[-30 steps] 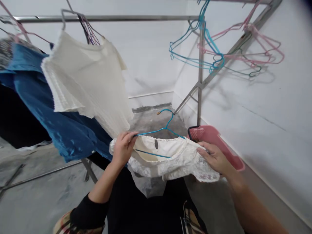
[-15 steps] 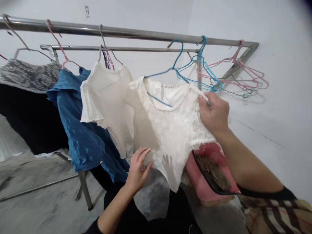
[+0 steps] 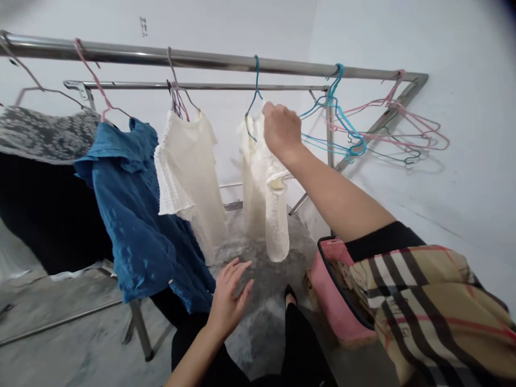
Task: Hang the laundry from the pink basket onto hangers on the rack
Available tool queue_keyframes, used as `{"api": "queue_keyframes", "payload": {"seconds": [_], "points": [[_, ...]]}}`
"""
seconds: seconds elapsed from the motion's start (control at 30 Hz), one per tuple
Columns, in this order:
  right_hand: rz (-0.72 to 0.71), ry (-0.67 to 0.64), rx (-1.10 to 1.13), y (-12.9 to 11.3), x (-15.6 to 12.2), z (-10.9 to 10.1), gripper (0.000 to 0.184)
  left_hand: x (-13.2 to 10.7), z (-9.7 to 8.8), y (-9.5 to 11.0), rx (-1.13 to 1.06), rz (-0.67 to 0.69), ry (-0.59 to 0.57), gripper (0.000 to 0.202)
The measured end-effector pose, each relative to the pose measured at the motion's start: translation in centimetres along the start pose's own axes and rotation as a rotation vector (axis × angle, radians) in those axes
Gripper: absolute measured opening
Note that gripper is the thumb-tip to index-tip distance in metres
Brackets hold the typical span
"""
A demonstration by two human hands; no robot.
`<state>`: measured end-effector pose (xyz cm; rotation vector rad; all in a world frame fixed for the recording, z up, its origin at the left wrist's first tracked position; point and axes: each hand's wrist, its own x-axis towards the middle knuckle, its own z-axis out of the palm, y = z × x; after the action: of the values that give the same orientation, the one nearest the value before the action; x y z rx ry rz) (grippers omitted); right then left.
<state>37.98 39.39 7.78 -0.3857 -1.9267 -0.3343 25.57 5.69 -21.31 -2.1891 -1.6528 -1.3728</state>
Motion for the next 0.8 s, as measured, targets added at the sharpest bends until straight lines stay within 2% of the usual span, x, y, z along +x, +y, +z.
{"api": "queue_keyframes", "payload": {"seconds": [0.03, 0.1, 0.2, 0.3, 0.37, 0.43, 0.47, 0.53, 0.6, 0.7, 0.8], "points": [[0.037, -0.027, -0.02, -0.6, -0.7, 0.6, 0.052, 0.0, 0.1, -0.1, -0.003, -0.003, -0.008, 0.035], [0.159, -0.066, -0.083, -3.1, -2.4, 0.3, 0.047, 0.2, 0.5, -0.1, -0.02, -0.009, -0.032, 0.034], [0.258, -0.094, -0.106, -7.9, -5.9, -2.2, 0.046, 0.4, 1.5, 0.2, -0.061, -0.008, -0.087, 0.033], [0.328, -0.178, -0.142, -10.7, -12.3, -4.7, 0.051, 0.5, 2.8, 0.7, -0.103, 0.001, -0.16, 0.028], [0.414, -0.305, -0.158, -10.7, -18.9, -5.6, 0.05, 0.5, 3.9, 0.9, -0.129, 0.002, -0.216, 0.025], [0.581, -0.484, -0.149, -9.8, -27.3, -6.6, 0.05, 0.5, 5.0, 0.9, -0.147, -0.003, -0.267, 0.025], [0.706, -0.608, -0.14, -9.2, -31.6, -7.3, 0.05, 0.5, 5.6, 0.9, -0.152, -0.004, -0.292, 0.025], [1.098, -0.853, -0.146, -8.3, -39.9, -9.4, 0.054, 0.5, 7.0, 0.8, -0.155, -0.002, -0.341, 0.024], [1.313, -0.923, -0.165, -7.7, -46.5, -12.1, 0.05, 0.7, 8.4, 0.7, -0.155, 0.009, -0.39, 0.023], [1.471, -0.966, -0.122, -6.7, -52.8, -15.8, 0.044, 1.2, 10.7, 0.7, -0.155, 0.022, -0.45, 0.022], [1.578, -1.011, -0.022, -4.9, -56.3, -17.3, 0.05, 1.9, 12.9, 0.7, -0.152, 0.016, -0.504, 0.022]]}}
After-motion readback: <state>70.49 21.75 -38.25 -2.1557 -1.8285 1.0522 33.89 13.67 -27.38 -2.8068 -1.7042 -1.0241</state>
